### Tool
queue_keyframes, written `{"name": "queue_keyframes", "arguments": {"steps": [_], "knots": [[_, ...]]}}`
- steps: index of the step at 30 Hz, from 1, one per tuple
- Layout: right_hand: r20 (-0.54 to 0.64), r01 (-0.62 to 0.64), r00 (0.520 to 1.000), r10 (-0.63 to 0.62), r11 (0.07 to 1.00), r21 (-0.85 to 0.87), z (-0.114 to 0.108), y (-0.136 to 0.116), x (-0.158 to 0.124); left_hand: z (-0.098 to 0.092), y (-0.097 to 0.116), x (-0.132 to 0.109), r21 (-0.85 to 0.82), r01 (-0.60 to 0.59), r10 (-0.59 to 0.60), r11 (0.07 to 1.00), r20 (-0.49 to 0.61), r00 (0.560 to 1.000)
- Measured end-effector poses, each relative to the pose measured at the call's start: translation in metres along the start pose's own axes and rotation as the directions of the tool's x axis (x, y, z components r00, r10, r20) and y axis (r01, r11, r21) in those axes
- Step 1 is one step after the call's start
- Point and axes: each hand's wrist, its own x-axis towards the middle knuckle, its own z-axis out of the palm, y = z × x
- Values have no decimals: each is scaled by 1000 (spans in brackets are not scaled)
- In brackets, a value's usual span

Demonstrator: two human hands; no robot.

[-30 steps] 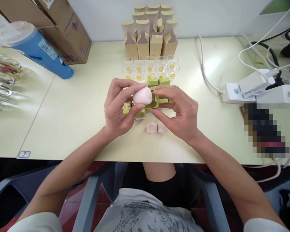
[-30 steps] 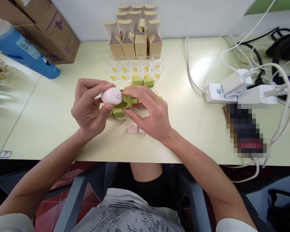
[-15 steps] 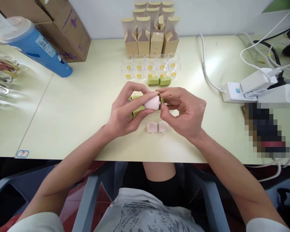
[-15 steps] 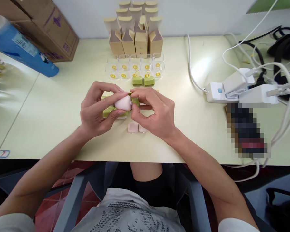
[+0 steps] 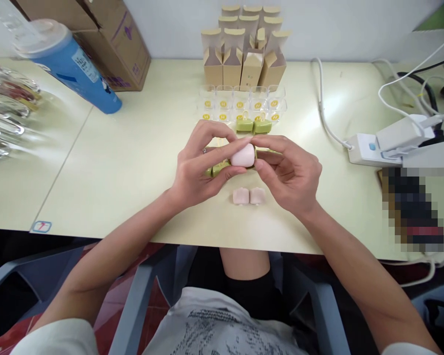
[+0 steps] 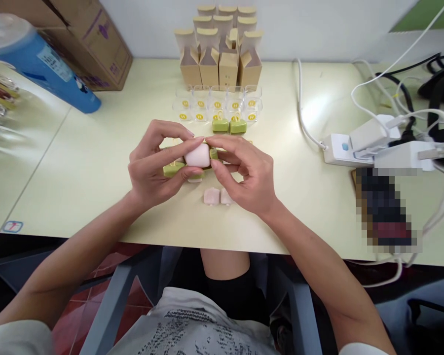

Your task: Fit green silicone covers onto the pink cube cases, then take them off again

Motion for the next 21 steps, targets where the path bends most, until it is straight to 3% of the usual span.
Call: {"name": "queue_keyframes", "arguments": {"steps": [3, 9, 14, 17, 21], "knots": [[46, -13, 999, 15, 999, -32, -3, 0, 2, -1, 3, 1, -2, 33, -33, 999, -14, 999], [88, -22, 996, 26, 998, -51, -1, -1, 1, 2, 7, 6, -92, -113, 97, 989, -163, 982], [32, 16, 999, -14, 999, -52, 3, 4, -1, 2, 4, 0, -184, 6, -19, 983, -69, 997], [-12, -42, 999, 42, 997, -57, 4, 1, -1, 2, 7, -3, -249, 79, -89, 965, -30, 996], [-19, -100, 995, 99, 994, -42, 5, -7, 0, 1, 9, -3, -227, 88, -97, 970, -32, 995]]}}
